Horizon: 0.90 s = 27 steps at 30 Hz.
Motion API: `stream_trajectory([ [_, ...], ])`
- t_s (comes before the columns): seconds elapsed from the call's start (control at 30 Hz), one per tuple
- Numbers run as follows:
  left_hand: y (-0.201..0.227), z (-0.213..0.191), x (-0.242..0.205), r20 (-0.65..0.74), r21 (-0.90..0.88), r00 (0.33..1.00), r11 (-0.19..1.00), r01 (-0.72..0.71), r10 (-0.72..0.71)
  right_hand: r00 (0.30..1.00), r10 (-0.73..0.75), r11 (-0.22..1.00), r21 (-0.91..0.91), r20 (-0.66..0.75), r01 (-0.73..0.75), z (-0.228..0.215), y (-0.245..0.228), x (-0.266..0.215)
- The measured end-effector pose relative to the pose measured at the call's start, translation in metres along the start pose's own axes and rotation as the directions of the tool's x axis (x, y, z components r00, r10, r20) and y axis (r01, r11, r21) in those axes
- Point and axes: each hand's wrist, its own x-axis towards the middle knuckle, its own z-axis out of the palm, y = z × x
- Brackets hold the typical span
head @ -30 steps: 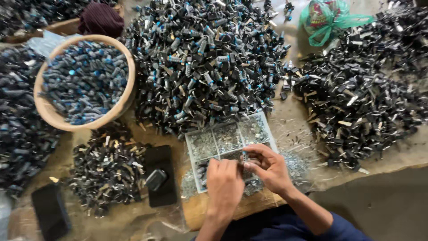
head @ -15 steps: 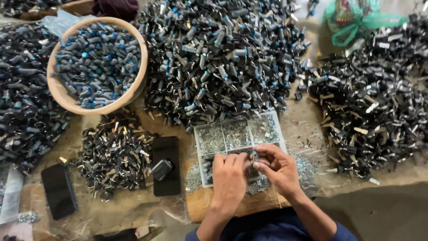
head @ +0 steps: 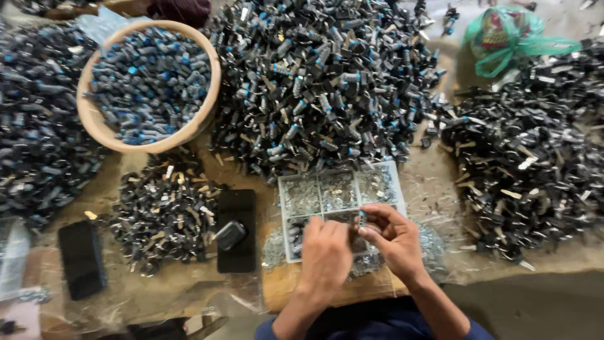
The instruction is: The person repeatedly picks small metal pins from a compartmentalized tray and inserts them into a cylindrical key core held in the other hand. The person occasionally picks up a new key core from a large pile on the table and continues inserting pins into it.
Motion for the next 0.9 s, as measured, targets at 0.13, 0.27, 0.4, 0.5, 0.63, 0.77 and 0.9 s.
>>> stream_trajectory([
  [0.13,0.003,-0.011,-0.004,-0.101,-0.093,0.995,0.996,0.016,-0.025,0.998,0.058,0.997,0.041,-0.006,-0.058,0.001,-0.001,-0.001],
  [0.27,0.004,-0.018,-0.004,-0.138,-0.147,0.99,0.989,0.003,-0.024,0.998,0.056,0.998,0.024,-0.012,-0.055,0.001,-0.004,0.0],
  [0.4,0.008,-0.028,-0.003,-0.215,-0.21,0.975,0.978,0.017,-0.063,1.0,-0.009,1.0,0.008,-0.018,0.009,-0.003,-0.01,0.001],
  [0.5,0.009,-0.029,0.0,-0.107,-0.15,0.994,0.989,0.014,-0.031,0.999,0.007,0.999,-0.053,-0.038,-0.009,-0.004,-0.011,0.006],
  [0.63,0.004,-0.018,0.004,0.095,-0.018,0.992,0.996,0.087,-0.085,0.999,-0.043,0.998,0.045,-0.003,0.043,0.004,-0.014,0.002],
  [0.77,-0.001,-0.011,-0.001,-0.015,-0.123,0.988,0.981,0.15,-0.153,0.996,-0.088,0.996,0.038,0.024,0.087,0.006,-0.019,0.003],
  [0.9,-0.004,-0.018,-0.009,-0.079,-0.19,0.983,0.971,0.146,-0.164,0.999,-0.049,0.997,0.055,-0.003,0.049,0.01,-0.012,0.002],
])
